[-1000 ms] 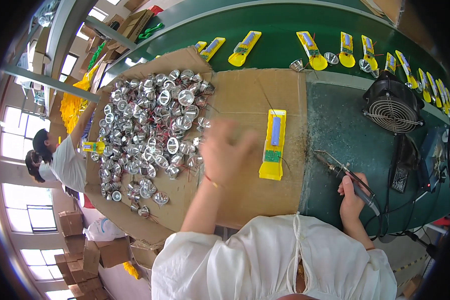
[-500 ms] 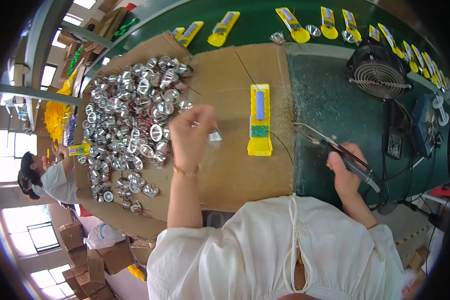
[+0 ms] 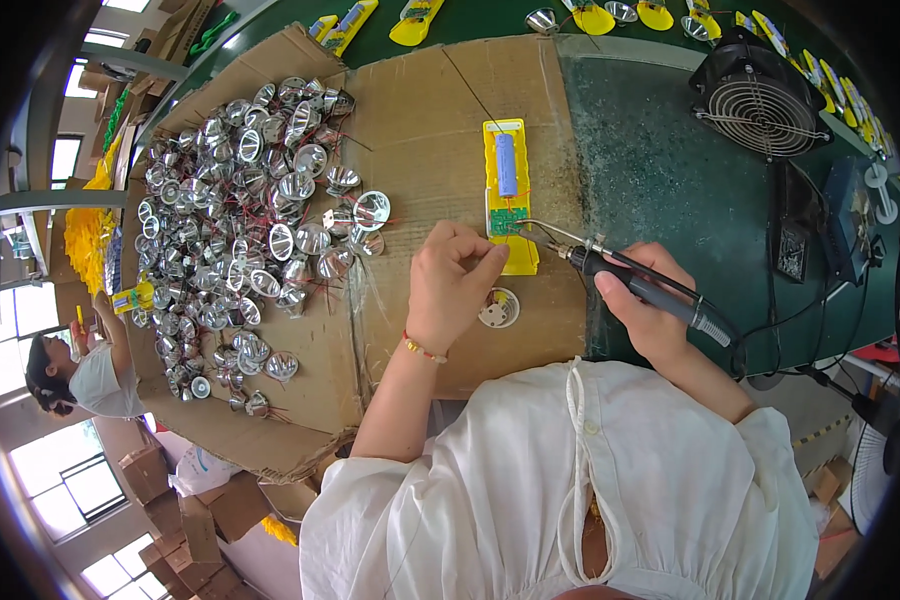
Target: Soldering components and assembling small handheld flashlights at a factory workbench.
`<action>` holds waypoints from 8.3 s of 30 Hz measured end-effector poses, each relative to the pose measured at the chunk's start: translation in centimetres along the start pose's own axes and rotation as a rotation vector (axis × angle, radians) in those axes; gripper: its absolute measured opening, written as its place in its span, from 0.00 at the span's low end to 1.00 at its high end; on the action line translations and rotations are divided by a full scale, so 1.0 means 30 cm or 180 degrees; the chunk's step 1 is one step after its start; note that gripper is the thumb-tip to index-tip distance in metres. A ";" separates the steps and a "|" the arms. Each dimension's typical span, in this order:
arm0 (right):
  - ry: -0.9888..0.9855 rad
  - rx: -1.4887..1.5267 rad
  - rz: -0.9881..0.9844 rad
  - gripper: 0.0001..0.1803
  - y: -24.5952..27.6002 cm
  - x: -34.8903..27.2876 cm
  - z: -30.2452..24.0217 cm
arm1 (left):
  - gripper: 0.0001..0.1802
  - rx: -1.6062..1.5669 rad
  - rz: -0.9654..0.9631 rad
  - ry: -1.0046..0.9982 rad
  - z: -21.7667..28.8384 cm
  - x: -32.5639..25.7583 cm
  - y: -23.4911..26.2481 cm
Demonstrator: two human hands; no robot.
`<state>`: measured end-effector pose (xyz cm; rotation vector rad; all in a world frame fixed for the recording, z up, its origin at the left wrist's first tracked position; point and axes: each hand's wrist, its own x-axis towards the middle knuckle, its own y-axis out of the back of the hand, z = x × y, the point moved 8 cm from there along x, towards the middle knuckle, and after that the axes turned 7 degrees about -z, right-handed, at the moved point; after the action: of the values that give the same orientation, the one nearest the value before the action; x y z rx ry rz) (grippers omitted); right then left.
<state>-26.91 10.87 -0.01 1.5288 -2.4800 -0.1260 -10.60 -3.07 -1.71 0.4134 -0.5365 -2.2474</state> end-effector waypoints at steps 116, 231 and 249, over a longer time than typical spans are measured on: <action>-0.0355 0.0175 0.0459 0.09 0.221 -0.080 0.166 | 0.33 0.2389 0.0031 0.0343 0.106 1.007 0.177; -0.0242 0.0376 0.0513 0.10 0.121 -0.045 0.052 | 0.07 0.0809 0.0125 -0.0247 0.070 -0.073 0.059; -0.0231 0.0299 0.0423 0.10 0.072 -0.014 0.042 | 0.03 -0.0246 0.0266 0.0212 0.056 0.017 0.078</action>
<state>-28.90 12.16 -0.88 1.4123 -2.6712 -0.0439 -10.25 -4.46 0.84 0.4173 -0.4231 -2.1586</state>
